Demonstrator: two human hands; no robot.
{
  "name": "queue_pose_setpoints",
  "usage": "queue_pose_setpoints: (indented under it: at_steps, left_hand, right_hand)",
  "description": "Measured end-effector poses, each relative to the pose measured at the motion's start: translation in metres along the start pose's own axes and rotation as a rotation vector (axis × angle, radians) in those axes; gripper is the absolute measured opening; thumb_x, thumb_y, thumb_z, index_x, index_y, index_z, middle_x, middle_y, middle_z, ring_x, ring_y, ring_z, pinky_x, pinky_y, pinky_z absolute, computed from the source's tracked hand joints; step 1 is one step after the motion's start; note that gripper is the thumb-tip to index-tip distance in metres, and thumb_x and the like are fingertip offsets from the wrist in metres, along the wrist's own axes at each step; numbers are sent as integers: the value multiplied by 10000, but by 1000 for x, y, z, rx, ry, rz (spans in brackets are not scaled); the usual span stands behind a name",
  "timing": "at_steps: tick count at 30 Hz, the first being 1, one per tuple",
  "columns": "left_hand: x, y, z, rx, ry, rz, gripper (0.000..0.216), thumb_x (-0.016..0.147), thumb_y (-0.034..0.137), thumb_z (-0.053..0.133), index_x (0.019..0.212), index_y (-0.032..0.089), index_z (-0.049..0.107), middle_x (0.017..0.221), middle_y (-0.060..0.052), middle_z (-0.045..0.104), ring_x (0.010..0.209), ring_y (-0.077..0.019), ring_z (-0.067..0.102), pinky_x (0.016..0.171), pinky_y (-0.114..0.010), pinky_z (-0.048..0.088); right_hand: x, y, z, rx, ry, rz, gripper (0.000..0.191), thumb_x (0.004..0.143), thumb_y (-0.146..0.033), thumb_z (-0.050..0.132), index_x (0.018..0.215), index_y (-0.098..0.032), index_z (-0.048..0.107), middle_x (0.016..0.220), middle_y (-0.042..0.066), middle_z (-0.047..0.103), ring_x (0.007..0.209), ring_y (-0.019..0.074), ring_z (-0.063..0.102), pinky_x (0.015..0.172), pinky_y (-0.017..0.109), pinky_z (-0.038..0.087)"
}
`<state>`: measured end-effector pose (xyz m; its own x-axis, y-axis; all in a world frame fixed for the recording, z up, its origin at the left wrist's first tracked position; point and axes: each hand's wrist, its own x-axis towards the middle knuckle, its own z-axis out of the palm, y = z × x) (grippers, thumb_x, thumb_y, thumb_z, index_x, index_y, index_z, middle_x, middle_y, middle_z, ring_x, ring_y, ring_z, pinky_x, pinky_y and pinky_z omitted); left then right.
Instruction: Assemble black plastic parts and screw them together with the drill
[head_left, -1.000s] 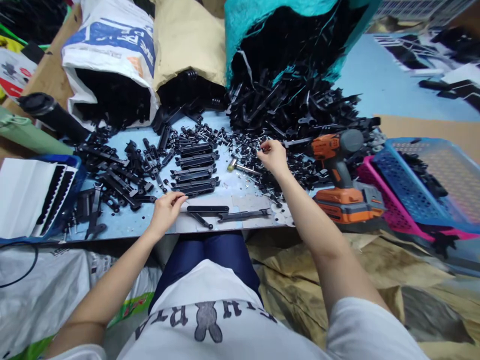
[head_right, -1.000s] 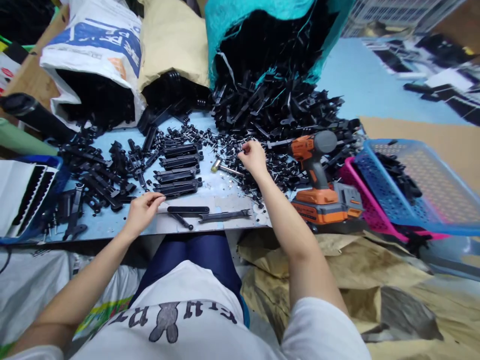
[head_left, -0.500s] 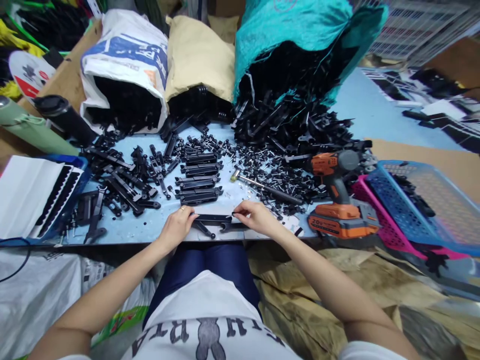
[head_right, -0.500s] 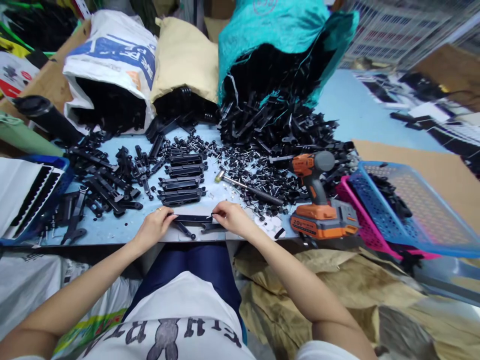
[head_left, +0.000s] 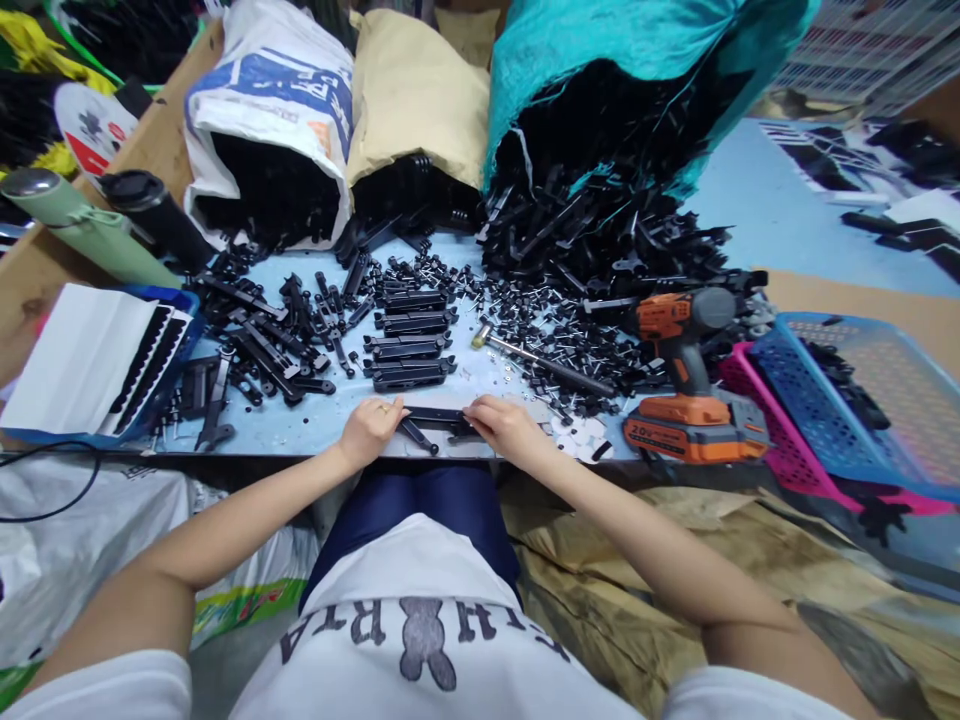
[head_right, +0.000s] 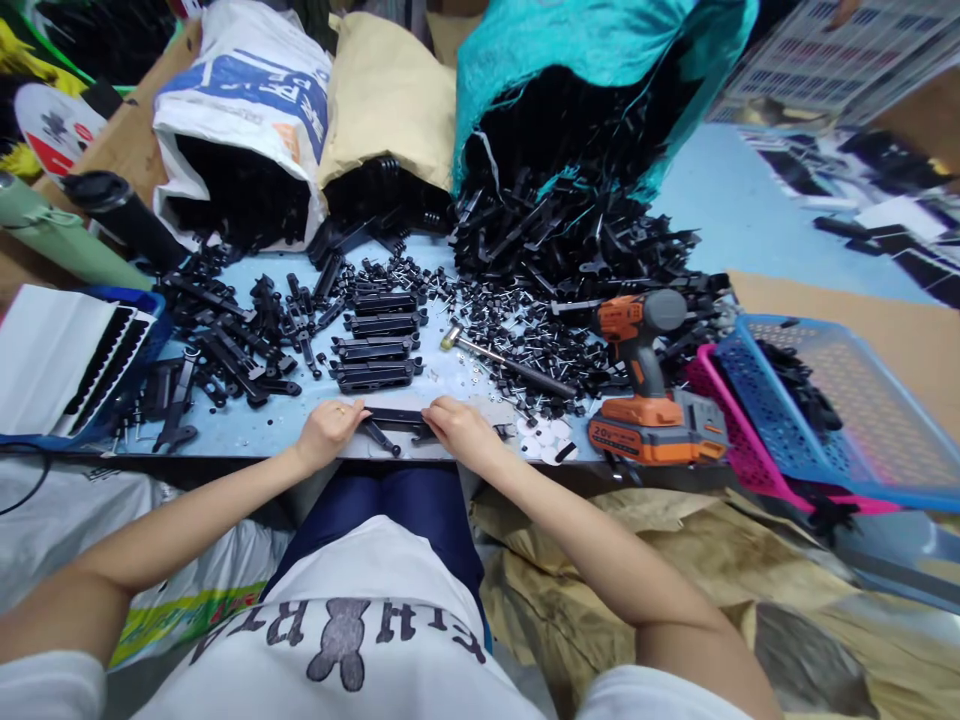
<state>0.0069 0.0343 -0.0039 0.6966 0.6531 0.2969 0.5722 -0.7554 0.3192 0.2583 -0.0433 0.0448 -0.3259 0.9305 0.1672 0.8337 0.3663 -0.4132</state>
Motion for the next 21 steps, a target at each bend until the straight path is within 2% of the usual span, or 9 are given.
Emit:
queue_pose_setpoints:
  at_steps: [2, 4, 7, 9, 11, 13, 15, 19, 21]
  left_hand:
    - [-3, 4, 0, 14, -35, -23, 415, 946, 339, 286, 1255, 145, 485, 587, -30, 516, 575, -177, 537, 622, -334, 467]
    - [-3, 12, -2, 55, -54, -61, 426, 942, 351, 288, 1270, 151, 472, 648, -54, 552, 645, -193, 556, 658, -347, 454]
    - [8, 34, -2, 97, -92, -45, 473, 903, 447, 367, 1267, 163, 467, 899, -130, 615, 880, -254, 564, 786, -407, 407]
    - [22, 50, 3, 74, -175, 22, 548, 847, 536, 439, 1235, 151, 480, 1012, -153, 601, 969, -286, 535, 829, -422, 375]
    - [34, 62, 12, 38, -253, 58, 549, 810, 567, 483, 1156, 142, 516, 1002, -146, 601, 962, -285, 531, 814, -405, 376]
    - [41, 68, 21, 24, -260, 32, 483, 807, 532, 518, 1090, 141, 535, 966, -134, 603, 945, -278, 531, 792, -393, 383]
    - [42, 69, 26, 17, -232, 19, 440, 805, 485, 549, 1085, 146, 530, 969, -132, 602, 958, -279, 525, 796, -398, 382]
    - [38, 70, 31, 12, -219, 9, 442, 808, 454, 557, 1120, 145, 511, 1008, -132, 601, 975, -284, 518, 795, -410, 377]
    - [37, 72, 31, 22, -204, -50, 424, 821, 441, 540, 1122, 144, 507, 1013, -132, 599, 969, -287, 517, 769, -410, 380]
  right_hand:
    - [-11, 5, 11, 87, 134, -5, 242, 931, -246, 402, 1023, -186, 618, 953, 96, 628, 854, 165, 616, 748, 286, 506]
    - [-20, 12, 21, 151, 220, -5, 257, 916, -263, 442, 1119, -211, 590, 1028, 101, 619, 941, 179, 606, 807, 319, 513]
    - [-30, 21, 37, 193, 234, -10, 377, 874, -326, 524, 1243, -243, 520, 1113, 105, 599, 1029, 207, 583, 863, 367, 508]
    - [-36, 24, 47, 191, 248, 7, 461, 851, -355, 561, 1291, -247, 478, 1121, 107, 602, 1022, 214, 588, 856, 373, 513]
    - [-40, 27, 55, 162, 298, 45, 503, 845, -358, 570, 1319, -241, 449, 1065, 102, 631, 951, 214, 612, 815, 376, 523]
    - [-43, 31, 58, 117, 329, 64, 499, 855, -350, 555, 1328, -237, 440, 976, 90, 658, 867, 214, 625, 760, 379, 526]
    - [-42, 38, 56, 76, 301, 19, 470, 868, -349, 535, 1315, -230, 454, 894, 79, 665, 805, 208, 622, 711, 366, 521]
    - [-34, 56, 43, 9, 138, -200, 468, 867, -402, 528, 1279, -184, 484, 778, 58, 637, 723, 180, 597, 657, 314, 498]
    - [-31, 61, 39, -34, 137, -223, 475, 871, -410, 521, 1272, -159, 484, 756, 55, 620, 712, 174, 583, 645, 300, 484]
